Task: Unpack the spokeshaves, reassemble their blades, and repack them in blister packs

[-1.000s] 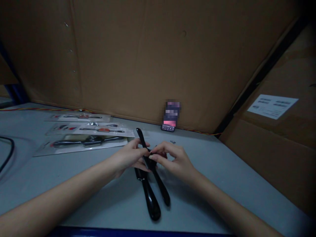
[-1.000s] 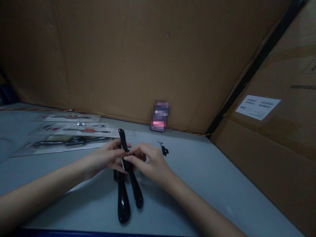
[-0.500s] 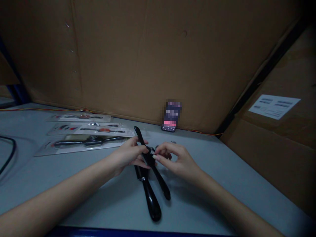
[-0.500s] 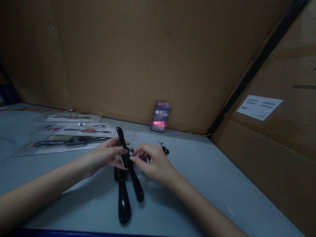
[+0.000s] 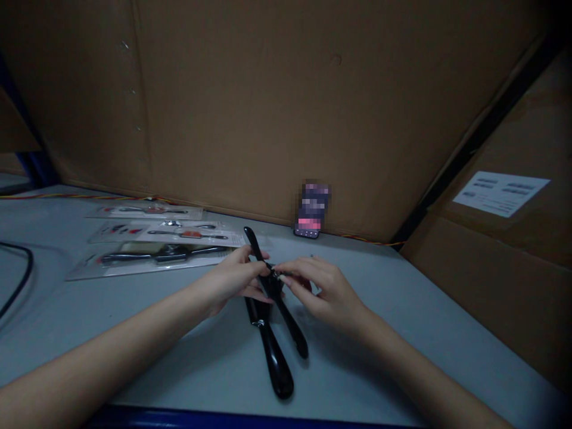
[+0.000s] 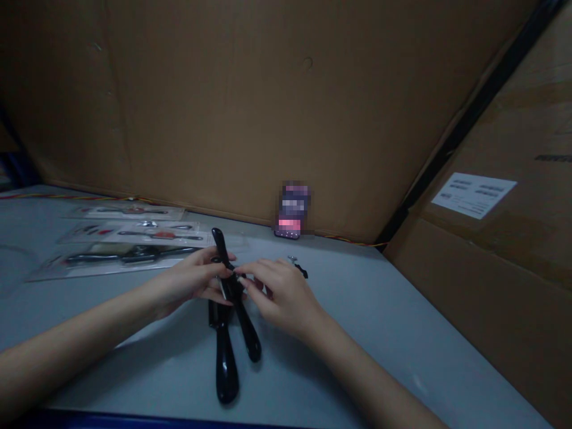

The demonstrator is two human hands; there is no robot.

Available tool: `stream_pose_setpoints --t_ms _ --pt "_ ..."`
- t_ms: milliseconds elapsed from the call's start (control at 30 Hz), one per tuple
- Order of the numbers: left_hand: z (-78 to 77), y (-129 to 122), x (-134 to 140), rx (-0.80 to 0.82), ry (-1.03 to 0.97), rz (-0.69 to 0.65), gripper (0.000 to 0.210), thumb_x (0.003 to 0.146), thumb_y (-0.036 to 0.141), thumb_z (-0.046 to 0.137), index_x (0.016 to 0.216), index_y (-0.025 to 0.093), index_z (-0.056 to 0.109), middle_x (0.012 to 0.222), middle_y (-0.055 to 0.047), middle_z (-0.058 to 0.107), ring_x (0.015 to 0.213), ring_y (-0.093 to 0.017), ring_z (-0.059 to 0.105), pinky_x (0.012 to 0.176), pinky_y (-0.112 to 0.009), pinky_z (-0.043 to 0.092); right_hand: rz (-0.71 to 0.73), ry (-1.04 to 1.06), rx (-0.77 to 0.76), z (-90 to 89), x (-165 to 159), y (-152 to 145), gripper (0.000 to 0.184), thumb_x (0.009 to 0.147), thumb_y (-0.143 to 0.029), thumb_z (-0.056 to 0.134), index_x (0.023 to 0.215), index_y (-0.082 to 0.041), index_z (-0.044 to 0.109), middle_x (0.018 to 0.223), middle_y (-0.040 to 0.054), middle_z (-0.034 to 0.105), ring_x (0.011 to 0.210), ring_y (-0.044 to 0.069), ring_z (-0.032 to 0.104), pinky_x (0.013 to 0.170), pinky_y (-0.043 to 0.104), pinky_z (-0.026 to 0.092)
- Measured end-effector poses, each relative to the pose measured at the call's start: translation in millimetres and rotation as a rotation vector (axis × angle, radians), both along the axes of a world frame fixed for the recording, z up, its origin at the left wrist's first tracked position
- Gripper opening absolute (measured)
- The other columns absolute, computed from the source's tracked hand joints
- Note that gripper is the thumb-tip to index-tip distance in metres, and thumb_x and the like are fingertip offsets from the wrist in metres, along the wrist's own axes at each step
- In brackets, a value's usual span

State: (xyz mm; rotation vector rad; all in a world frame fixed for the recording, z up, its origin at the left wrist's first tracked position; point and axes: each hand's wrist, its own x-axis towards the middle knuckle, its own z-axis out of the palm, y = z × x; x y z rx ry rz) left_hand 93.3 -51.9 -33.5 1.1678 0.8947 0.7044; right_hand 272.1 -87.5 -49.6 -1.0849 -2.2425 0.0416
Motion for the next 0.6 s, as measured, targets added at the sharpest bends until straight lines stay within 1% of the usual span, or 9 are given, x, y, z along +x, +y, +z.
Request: stream_pose_setpoints --t_ms 100,233,333,433,500,600 --pt "0.0 0.2 0.4 0.009 0.009 0.026 0.036 0.078 0.007 0.05 0.112 0.013 0.04 0.077 -0.008 0.066 0.065 -0.02 0.068 0.06 -0.033 0.056 -0.048 -0.051 0.003 2.1 -2.0 -2.9 0.019 0.085 -0.018 0.051 0.102 -0.021 0.059 0.074 -0.0002 0.064 0.059 0.013 0.051 0.066 0.031 0.034" --pt "-1.9 0.9 0.0 0.014 -0.002 0.031 0.037 0.076 0.008 0.052 0.111 0.013 0.041 0.079 -0.009 0.066 0.067 -0.022 0.068 0.061 -0.035 0.056 -0.125 -0.065 -0.015 2.7 -3.3 -5.4 0.012 0.083 -0.023 0.053 0.094 -0.019 0.057 0.059 -0.0026 0.055 0.056 0.013 0.048 0.062 0.029 0.032" --pt "-3.0 1.3 -0.5 0.02 0.001 0.042 0.035 0.076 0.008 0.052 0.109 0.013 0.042 0.078 -0.007 0.064 0.067 -0.021 0.068 0.061 -0.036 0.056 -0.1 -0.053 -0.046 2.3 -3.8 -6.2 0.009 0.084 -0.023 0.052 0.088 -0.019 0.059 0.056 -0.0036 0.053 0.054 0.012 0.047 0.063 0.029 0.032" --pt "-2.0 1.1 -0.3 0.027 0.025 0.046 0.034 0.076 0.007 0.05 0.109 0.014 0.042 0.077 -0.005 0.064 0.064 -0.018 0.067 0.061 -0.033 0.056 -0.039 -0.027 -0.055 2.5 -4.6 -7.0 0.014 0.085 -0.024 0.05 0.093 -0.019 0.061 0.059 -0.0029 0.058 0.053 0.011 0.049 0.064 0.028 0.032" --pt "-0.7 0.8 0.2 0.03 0.035 0.047 0.034 0.077 0.007 0.05 0.109 0.014 0.042 0.077 -0.006 0.064 0.063 -0.018 0.067 0.06 -0.032 0.056 -0.005 -0.014 -0.059 2.9 -4.8 -7.1 0.019 0.087 -0.023 0.049 0.1 -0.021 0.062 0.068 -0.0011 0.064 0.057 0.012 0.052 0.064 0.028 0.032" --pt "1.1 0.1 0.6 0.018 0.027 0.034 0.035 0.076 0.007 0.05 0.11 0.013 0.041 0.077 -0.006 0.064 0.064 -0.018 0.067 0.059 -0.032 0.056 -0.017 -0.022 -0.054 3.5 -4.3 -6.4 0.022 0.087 -0.023 0.048 0.104 -0.024 0.061 0.081 0.0003 0.069 0.062 0.013 0.056 0.066 0.029 0.032"
